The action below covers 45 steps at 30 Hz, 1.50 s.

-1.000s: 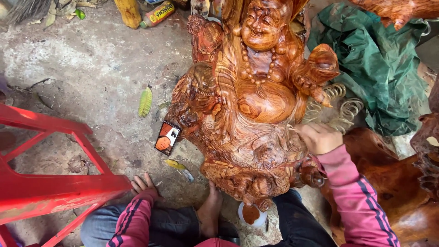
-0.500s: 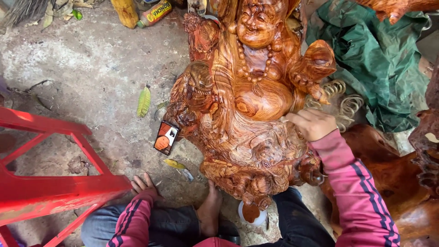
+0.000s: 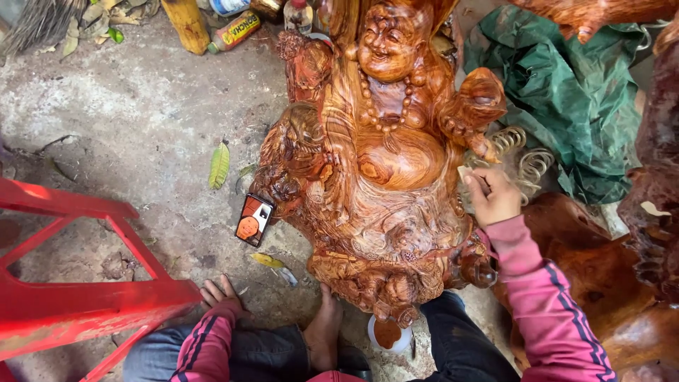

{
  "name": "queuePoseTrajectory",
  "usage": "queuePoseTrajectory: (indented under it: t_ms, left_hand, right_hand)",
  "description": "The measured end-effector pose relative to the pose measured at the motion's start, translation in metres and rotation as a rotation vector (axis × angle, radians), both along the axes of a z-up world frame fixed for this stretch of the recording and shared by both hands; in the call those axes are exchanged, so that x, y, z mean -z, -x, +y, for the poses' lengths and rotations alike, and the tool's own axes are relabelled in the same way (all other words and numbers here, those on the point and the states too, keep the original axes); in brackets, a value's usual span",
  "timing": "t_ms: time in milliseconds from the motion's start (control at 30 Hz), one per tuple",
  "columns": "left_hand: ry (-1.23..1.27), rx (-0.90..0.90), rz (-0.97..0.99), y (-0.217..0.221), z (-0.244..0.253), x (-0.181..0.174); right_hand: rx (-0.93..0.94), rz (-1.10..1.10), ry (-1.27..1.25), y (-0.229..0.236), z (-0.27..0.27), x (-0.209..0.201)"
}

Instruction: Sanding and finishing an intricate wooden Buddha carving by hand to ensure a smooth surface.

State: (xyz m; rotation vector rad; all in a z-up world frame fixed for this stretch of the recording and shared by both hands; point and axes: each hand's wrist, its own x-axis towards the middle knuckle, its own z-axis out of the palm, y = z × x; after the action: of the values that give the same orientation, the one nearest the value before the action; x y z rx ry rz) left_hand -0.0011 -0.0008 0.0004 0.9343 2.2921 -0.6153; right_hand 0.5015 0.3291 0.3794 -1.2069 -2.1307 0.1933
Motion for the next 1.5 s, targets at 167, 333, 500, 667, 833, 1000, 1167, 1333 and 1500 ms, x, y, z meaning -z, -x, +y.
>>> queuePoseTrajectory:
  t_ms: [167,333,500,667,833,1000,1167,1333,1500]
  left_hand:
    - [0.006,0.007,-0.006,0.0,0.0,0.001]
    - [0.05,-0.005,-0.02,0.0,0.001,-0.001]
    - [0.002,0.006,-0.005,0.002,-0.002,0.009]
    - [0.001,-0.004,-0.005,0.0,-0.003,0.007]
    - [-0.056,0.007,0.048,0.0,-0.004,0.009]
    - [0.009,-0.028,-0.003,0.004,0.001,0.008]
    - [-0.041,0.017,0.044,0.001,-0.005,0.007]
    - [-0.077,-0.002,0.04,0.002,-0.002,0.013]
    - [0.009,-0.007,0.021,0.002,0.0,0.012]
  right_hand:
    - [-0.012,0.437,0.493,0.034,-0.004,0.011]
    - [0.253,0.239,0.317,0.049,0.007,0.026]
    - [0.205,0.34,0.28,0.061,-0.02,0.037]
    - [0.248,0.29,0.231,0.067,0.006,0.023]
    - [0.264,0.197,0.118,0.066,0.001,0.032]
    - [0.25,0.204,0.128,0.071,0.0,0.019]
    - [0.304,0.208,0.14,0.069,0.007,0.024]
    - [0.175,0.254,0.126,0.067,-0.01,0.032]
    - [0.303,0.135,0.081,0.064,0.03,0.035]
